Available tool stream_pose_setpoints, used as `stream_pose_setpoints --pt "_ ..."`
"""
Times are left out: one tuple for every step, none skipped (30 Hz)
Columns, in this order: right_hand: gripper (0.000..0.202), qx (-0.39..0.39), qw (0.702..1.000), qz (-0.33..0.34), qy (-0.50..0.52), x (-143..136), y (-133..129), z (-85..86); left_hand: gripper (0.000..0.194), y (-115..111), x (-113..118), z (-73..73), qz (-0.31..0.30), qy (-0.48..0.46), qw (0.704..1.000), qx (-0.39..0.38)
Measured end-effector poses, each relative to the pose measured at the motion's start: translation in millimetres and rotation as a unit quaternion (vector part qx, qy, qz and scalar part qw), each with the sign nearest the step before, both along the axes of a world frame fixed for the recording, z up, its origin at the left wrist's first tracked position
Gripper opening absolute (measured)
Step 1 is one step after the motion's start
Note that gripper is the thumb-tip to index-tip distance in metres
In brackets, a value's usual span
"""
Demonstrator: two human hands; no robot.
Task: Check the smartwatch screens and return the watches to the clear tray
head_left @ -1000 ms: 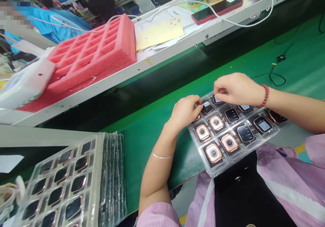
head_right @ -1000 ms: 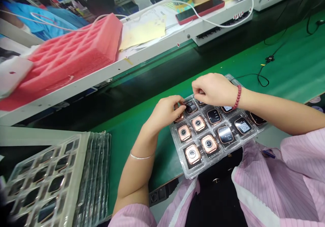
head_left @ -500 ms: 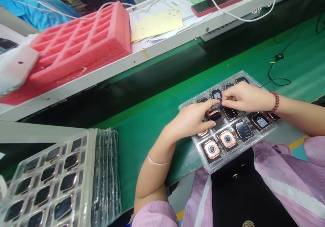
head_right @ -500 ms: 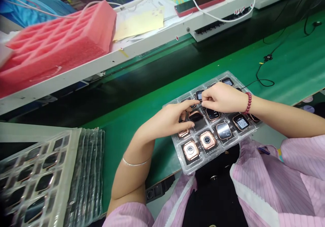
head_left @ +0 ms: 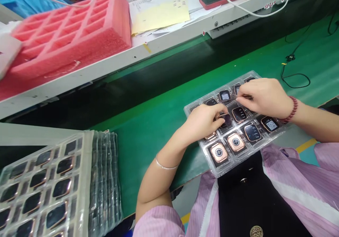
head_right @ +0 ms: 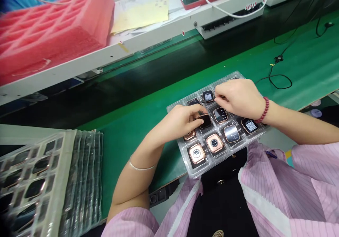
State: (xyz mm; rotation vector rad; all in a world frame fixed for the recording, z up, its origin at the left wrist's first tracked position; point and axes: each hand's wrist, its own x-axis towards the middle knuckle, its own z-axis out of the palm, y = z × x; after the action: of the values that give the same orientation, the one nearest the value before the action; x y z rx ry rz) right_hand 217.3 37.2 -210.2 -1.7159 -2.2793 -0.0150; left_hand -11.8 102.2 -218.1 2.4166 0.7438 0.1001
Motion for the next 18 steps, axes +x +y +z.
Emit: stream_pose_setpoints --pt "0.025 -0.014 0.999 0.016 0.023 2 -8 3.2 0.02 -3 0 1.5 -0.002 0.02 0.999 0.032" --pt "0.024 -0.04 0.997 0.044 0.046 4 -16 6.2 0.018 -5 0 3.4 -0.004 0.039 0.997 0.061" --pt "0.025 -0.075 0.992 0.08 0.061 5 -26 8.7 0.017 -8 0 5.7 -0.005 0.056 0.995 0.087" --pt "0.025 -0.112 0.985 0.118 0.066 5 -35 10.4 0.017 -10 -1 8.2 -0.003 0.072 0.991 0.109" --pt "0.026 -0.149 0.976 0.15 0.062 5 -43 11.4 0.018 -12 -2 10.7 0.004 0.083 0.989 0.126" --pt "0.027 -0.18 0.967 0.174 0.057 4 -49 11.7 0.02 -13 -3 13.0 0.012 0.09 0.986 0.138" --pt "0.028 -0.204 0.959 0.188 0.057 3 -54 11.4 0.021 -14 -4 14.9 0.016 0.089 0.985 0.143" --pt "0.027 -0.22 0.954 0.192 0.065 2 -57 10.8 0.022 -15 -5 16.5 0.01 0.079 0.987 0.141" --pt "0.027 -0.225 0.952 0.191 0.082 1 -58 10.0 0.024 -16 -7 17.6 -0.007 0.061 0.99 0.13" --pt "0.026 -0.219 0.953 0.185 0.1 0 -57 9.0 0.027 -16 -8 18.2 -0.035 0.038 0.992 0.112" --pt "0.025 -0.207 0.956 0.176 0.111 -1 -57 8.0 0.033 -16 -10 18.6 -0.065 0.016 0.994 0.092" --pt "0.025 -0.195 0.96 0.169 0.11 -2 -56 6.8 0.04 -16 -12 18.8 -0.092 -0.003 0.993 0.072" --pt "0.024 -0.189 0.963 0.168 0.095 -3 -55 5.6 0.046 -15 -14 18.9 -0.11 -0.014 0.992 0.056" --pt "0.024 -0.19 0.964 0.172 0.074 -3 -56 4.6 0.051 -14 -16 19.1 -0.121 -0.019 0.991 0.046" --pt "0.024 -0.199 0.962 0.18 0.056 -3 -56 3.8 0.053 -14 -18 19.4 -0.126 -0.02 0.991 0.039" --pt "0.024 -0.214 0.957 0.188 0.05 -4 -57 3.4 0.055 -13 -20 19.8 -0.13 -0.019 0.991 0.033" --pt "0.024 -0.227 0.952 0.194 0.062 -3 -57 3.5 0.057 -12 -22 20.2 -0.137 -0.019 0.99 0.026" --pt "0.024 -0.233 0.948 0.195 0.091 -3 -58 3.9 0.059 -12 -22 20.4 -0.145 -0.02 0.989 0.017"
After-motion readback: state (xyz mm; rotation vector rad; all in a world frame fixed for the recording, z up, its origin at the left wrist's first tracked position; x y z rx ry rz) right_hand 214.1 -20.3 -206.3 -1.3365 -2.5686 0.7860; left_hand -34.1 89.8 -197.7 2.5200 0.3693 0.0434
